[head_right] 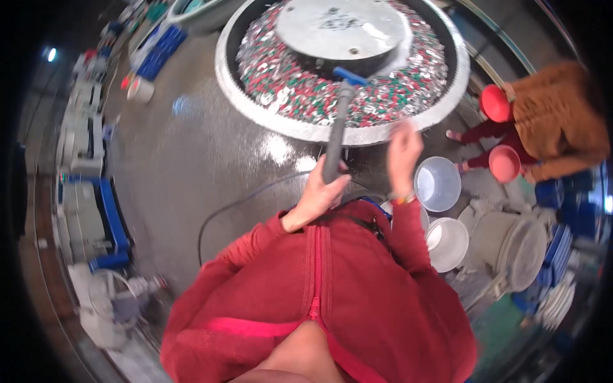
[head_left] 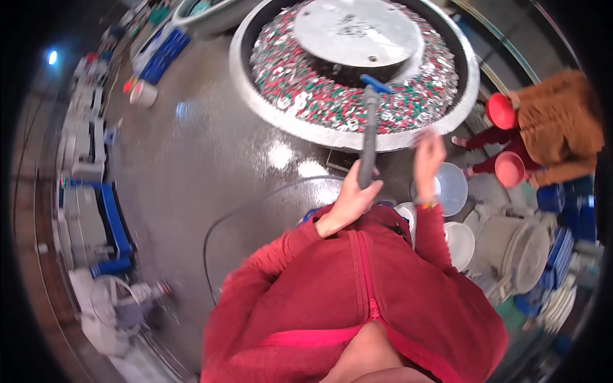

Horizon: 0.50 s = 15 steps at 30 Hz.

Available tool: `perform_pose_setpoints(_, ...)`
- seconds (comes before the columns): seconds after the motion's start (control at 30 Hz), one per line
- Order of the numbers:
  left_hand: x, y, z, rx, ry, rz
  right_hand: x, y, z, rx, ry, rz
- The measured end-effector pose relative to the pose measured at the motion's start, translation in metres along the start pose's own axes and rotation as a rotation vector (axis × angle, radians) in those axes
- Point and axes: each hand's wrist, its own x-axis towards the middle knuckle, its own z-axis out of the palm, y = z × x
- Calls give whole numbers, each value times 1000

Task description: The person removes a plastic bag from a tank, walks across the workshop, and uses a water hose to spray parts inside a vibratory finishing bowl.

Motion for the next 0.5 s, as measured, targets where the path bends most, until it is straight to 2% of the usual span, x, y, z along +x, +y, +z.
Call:
perform_pose_setpoints(0.03, 0, -4, 2, 30, 0, 44, 28, -38, -1, -111, 89, -23)
perform_pose_setpoints(0.07, 3, -9, 4, 67, -9, 89, 54, -40, -3, -151, 22, -232)
perform_pose_setpoints(0.1, 8, -13, 7, 120, -15, 118, 77, -38, -2, -329, -75, -384)
perform_pose_setpoints(0.13, 12, -18, 9, 173, -19, 147, 96, -30, 2, -552, -180, -423)
perform_pose_setpoints(0.2, 15, -15, 17, 290, -39, 224, 107, -48, 20, -782, -211, -336)
perform_pose_setpoints(0.23, 15, -13, 19, 256, -74, 112, 115, -36, 26, -836, -236, -325)
perform_pose_setpoints(0.3, 14, -14, 22, 268, -115, 153, 121, -17, 34, -851, -308, -177)
perform_pose_setpoints(0.37, 12, -13, 20, 332, -165, 108, 116, -13, 40, -884, -375, -70)
perform_pose_setpoints(0.5, 11, -18, 16, 324, -153, 136, 104, -2, 49, -747, -320, -143)
